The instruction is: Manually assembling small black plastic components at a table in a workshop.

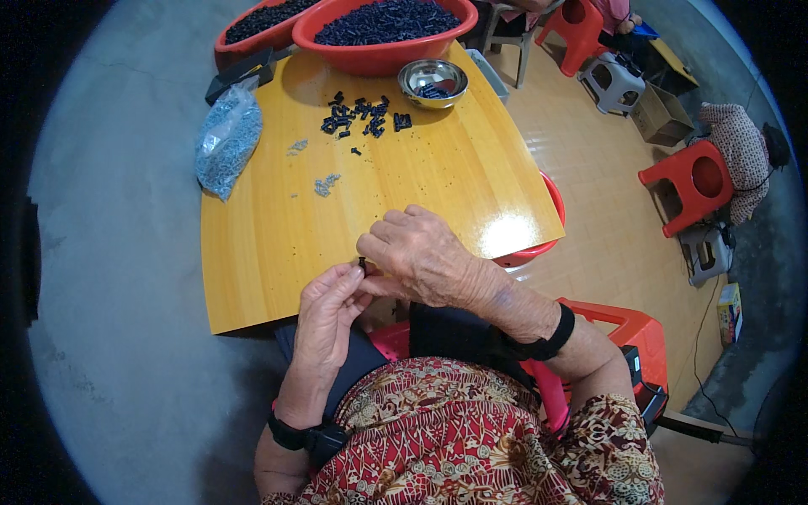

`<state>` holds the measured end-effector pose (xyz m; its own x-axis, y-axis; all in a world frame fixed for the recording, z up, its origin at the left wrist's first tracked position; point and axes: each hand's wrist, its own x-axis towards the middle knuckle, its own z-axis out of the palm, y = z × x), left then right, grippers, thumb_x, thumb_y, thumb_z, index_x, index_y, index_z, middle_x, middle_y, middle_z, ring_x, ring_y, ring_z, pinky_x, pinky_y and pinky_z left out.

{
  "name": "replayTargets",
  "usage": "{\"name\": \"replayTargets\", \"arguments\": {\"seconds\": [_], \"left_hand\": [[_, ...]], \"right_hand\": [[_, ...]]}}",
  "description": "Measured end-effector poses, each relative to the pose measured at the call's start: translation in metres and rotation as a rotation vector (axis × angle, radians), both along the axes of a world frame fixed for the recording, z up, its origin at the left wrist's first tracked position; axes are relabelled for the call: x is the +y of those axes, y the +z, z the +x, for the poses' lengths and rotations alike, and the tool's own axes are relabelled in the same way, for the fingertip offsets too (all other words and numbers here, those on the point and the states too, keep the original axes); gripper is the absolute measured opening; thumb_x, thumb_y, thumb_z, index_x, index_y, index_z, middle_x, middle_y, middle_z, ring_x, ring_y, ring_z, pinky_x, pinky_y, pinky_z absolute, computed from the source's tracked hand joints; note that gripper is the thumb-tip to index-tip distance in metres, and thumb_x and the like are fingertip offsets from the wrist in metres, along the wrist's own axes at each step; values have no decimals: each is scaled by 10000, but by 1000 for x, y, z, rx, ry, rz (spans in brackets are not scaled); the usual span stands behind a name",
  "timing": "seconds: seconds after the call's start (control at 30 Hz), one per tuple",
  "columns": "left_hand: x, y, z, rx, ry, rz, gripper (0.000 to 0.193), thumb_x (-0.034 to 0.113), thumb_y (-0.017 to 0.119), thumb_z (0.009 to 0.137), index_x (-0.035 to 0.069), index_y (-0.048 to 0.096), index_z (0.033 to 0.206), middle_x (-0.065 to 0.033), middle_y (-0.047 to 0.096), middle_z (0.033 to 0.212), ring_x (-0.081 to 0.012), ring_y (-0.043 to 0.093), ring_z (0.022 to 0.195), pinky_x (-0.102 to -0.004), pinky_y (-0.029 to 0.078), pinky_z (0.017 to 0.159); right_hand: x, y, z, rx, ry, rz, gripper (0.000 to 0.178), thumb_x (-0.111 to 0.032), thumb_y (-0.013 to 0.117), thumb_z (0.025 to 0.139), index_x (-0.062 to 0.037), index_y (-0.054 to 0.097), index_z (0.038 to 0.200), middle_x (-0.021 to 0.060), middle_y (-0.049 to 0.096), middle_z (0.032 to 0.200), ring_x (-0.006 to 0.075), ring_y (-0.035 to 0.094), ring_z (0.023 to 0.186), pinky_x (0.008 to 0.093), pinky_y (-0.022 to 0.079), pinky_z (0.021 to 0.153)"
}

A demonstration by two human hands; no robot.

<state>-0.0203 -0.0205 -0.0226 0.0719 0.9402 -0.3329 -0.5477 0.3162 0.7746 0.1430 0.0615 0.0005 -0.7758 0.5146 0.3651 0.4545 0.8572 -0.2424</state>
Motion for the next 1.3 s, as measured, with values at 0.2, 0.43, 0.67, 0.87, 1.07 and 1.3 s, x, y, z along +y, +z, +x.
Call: {"name": "replayTargets", "arguments": {"seconds": [0.2,0.43,0.67,0.87,1.07,1.3], "left_hand": [[0,5,-1,-15,52,-69,179,197,589,953,34,654,985,-29,667,919,-70,601,835,-220,476,774],[-2,-3,-9,71,-30,-16,164,177,563,961,37,628,1019,-44,660,954,-96,615,897,-269,490,848],[-2,-5,-6,95,-27,21,152,165,574,955,32,643,977,-43,667,904,-95,617,851,-258,494,826],[-3,-8,-9,186,-48,28,181,187,599,948,16,650,978,-35,670,896,-85,616,822,-232,491,782],[-5,-15,-7,196,-18,20,190,191,612,941,7,651,971,-37,672,881,-85,616,791,-223,491,750],[-5,-12,-6,164,-23,18,178,164,584,953,-5,633,979,-42,671,850,-95,619,757,-234,501,745]], "right_hand": [[2,-9,-2,110,47,-25,306,-316,710,767,-70,528,784,86,559,718,266,598,705,375,455,630],[2,-4,-2,91,62,-8,306,-318,708,766,-72,527,758,92,561,702,266,595,706,377,456,635],[6,-3,-1,48,126,17,285,-308,682,780,-70,527,750,88,564,692,258,589,690,374,460,636],[1,-8,-3,18,144,24,235,-240,688,736,-59,545,778,69,538,671,239,578,652,368,452,596],[-1,-14,-4,28,142,46,223,-234,677,733,-59,546,777,65,541,641,240,580,598,366,458,570],[2,-16,-3,22,171,19,219,-231,677,746,-59,542,761,70,543,638,247,588,600,369,467,563]]}}
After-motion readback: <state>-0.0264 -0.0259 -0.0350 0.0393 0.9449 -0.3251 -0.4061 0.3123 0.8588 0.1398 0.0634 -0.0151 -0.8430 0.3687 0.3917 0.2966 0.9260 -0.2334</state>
